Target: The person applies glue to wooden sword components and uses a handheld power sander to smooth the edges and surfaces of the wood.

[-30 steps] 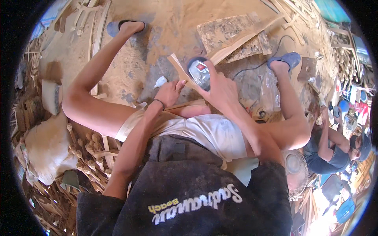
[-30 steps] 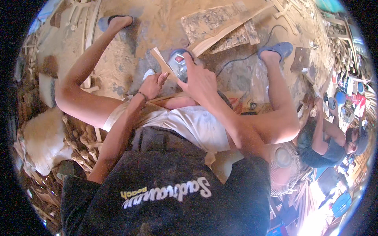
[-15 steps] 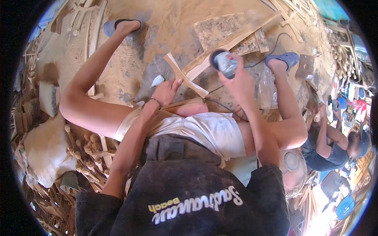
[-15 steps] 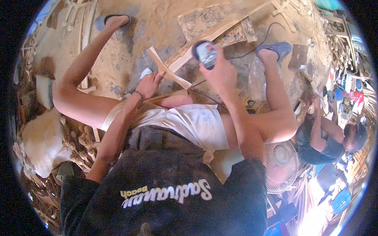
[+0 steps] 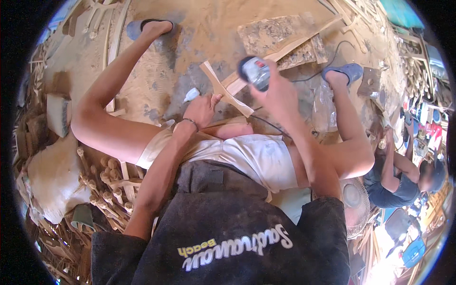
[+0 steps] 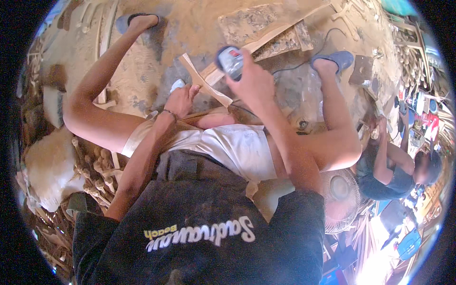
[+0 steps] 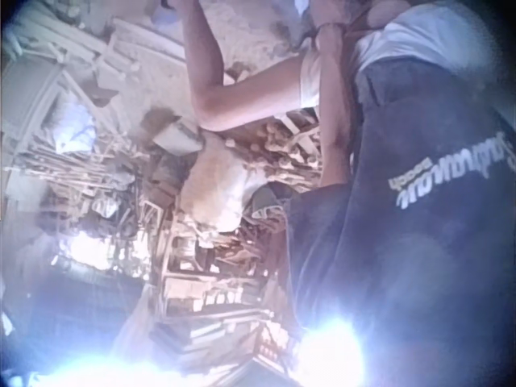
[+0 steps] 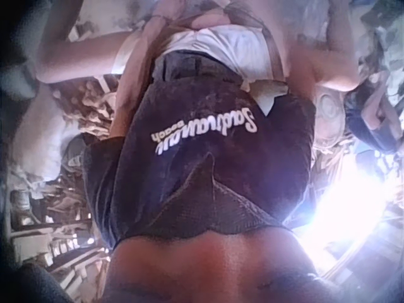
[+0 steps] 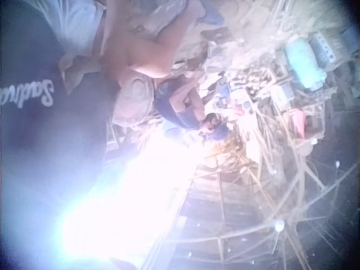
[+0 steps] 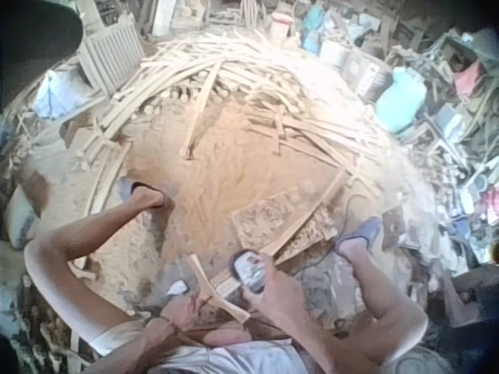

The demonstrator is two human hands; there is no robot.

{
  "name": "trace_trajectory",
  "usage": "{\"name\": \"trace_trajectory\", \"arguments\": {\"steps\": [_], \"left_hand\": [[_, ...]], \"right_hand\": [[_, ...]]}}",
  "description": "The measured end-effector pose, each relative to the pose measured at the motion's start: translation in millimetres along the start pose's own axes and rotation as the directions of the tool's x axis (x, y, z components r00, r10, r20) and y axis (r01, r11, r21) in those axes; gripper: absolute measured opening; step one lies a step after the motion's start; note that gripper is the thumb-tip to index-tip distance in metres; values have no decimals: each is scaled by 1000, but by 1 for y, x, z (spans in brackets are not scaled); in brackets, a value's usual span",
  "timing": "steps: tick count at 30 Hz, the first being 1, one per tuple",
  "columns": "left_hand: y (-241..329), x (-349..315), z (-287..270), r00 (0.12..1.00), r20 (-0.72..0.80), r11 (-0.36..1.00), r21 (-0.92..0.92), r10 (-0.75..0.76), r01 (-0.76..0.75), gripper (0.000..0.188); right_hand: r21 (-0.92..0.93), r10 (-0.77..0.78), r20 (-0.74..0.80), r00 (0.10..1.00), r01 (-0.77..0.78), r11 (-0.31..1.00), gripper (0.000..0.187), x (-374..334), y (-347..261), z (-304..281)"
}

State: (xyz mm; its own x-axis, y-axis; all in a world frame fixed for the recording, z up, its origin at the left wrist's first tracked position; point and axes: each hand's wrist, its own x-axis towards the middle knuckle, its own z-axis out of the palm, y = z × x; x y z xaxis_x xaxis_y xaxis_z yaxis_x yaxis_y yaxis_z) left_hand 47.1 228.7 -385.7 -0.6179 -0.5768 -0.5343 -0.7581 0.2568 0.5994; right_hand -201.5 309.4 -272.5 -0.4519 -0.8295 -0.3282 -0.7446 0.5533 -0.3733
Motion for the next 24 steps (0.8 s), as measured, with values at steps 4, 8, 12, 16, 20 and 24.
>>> {"name": "trace_trajectory", "arguments": {"steps": [4,8,12,16,20,24], "left_hand": [[5,2,-5,1000,26,1000,-17,-7,7,67],[14,-3,-12,998,34,998,-37,-48,49,71],[28,0,-22,989,88,993,19,-115,114,78],[21,1,-17,992,72,992,69,-106,101,82],[11,-1,-15,996,61,996,73,-60,56,61],[-7,6,2,1000,-27,999,36,5,-4,33]], "right_hand": [[-55,102,-45,994,-105,993,79,13,26,-18],[-8,-6,116,993,7,1000,81,-11,3,-3],[-27,6,137,991,-2,1000,74,-13,6,4],[-64,124,-33,992,-126,990,77,19,40,-8],[-74,40,-222,974,-57,996,83,49,93,-25],[-96,178,-283,942,-213,972,75,92,144,-40]]}}
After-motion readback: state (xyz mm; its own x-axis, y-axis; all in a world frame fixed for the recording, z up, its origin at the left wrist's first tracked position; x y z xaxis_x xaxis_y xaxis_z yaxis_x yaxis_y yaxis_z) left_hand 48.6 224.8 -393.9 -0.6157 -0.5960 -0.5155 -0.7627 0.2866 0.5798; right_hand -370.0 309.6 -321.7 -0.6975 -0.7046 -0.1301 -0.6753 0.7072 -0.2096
